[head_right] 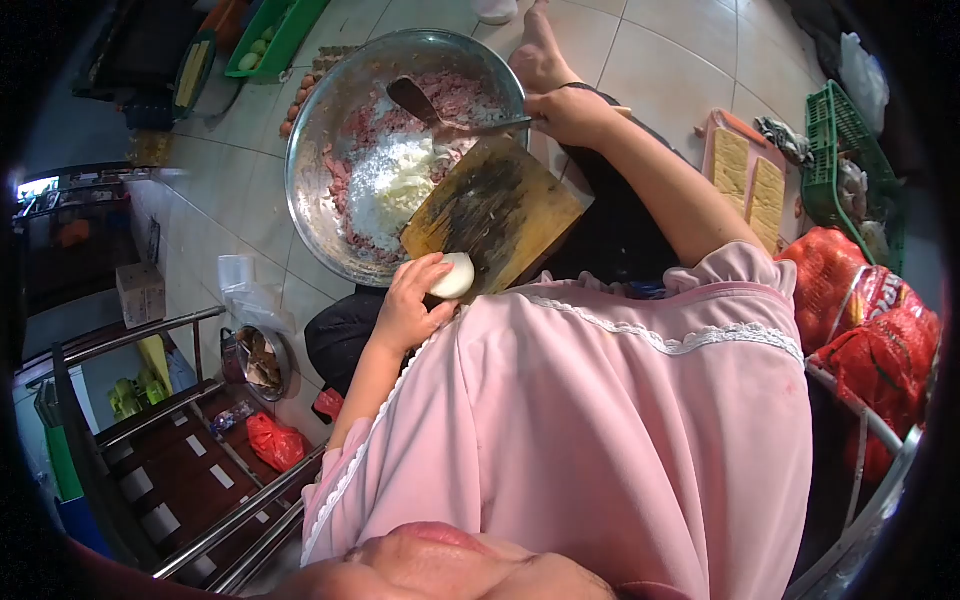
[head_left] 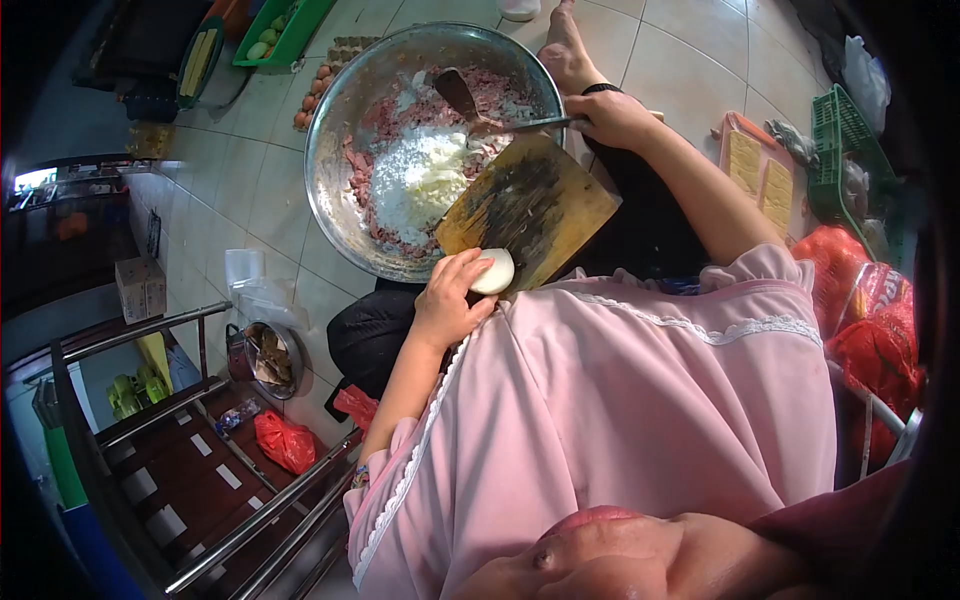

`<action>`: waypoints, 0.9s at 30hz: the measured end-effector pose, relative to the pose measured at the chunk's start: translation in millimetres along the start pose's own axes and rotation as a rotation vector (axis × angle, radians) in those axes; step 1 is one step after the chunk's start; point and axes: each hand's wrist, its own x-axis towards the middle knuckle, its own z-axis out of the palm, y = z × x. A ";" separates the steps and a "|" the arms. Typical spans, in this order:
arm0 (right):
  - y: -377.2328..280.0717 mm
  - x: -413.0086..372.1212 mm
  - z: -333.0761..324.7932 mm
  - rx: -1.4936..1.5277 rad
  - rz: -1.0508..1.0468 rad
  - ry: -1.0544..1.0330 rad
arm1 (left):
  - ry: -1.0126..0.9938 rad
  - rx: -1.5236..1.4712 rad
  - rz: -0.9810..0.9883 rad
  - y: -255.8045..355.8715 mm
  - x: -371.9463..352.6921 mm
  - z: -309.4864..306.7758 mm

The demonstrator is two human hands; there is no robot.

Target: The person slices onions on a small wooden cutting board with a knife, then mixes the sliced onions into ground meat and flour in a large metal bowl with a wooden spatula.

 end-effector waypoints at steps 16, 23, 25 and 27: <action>-83.0 -48.7 14.7 0.219 0.148 -0.223 | 0.339 -0.632 -0.350 -65.0 34.5 35.1; -125.7 -94.7 48.5 0.216 0.183 -0.183 | 0.418 0.049 -0.217 -26.5 37.7 18.9; -136.8 -100.2 42.1 0.222 0.237 -0.229 | 0.394 0.115 -0.142 -16.3 36.1 17.0; -140.8 -105.5 44.0 0.231 0.239 -0.213 | 0.403 0.118 -0.083 -14.2 35.6 24.2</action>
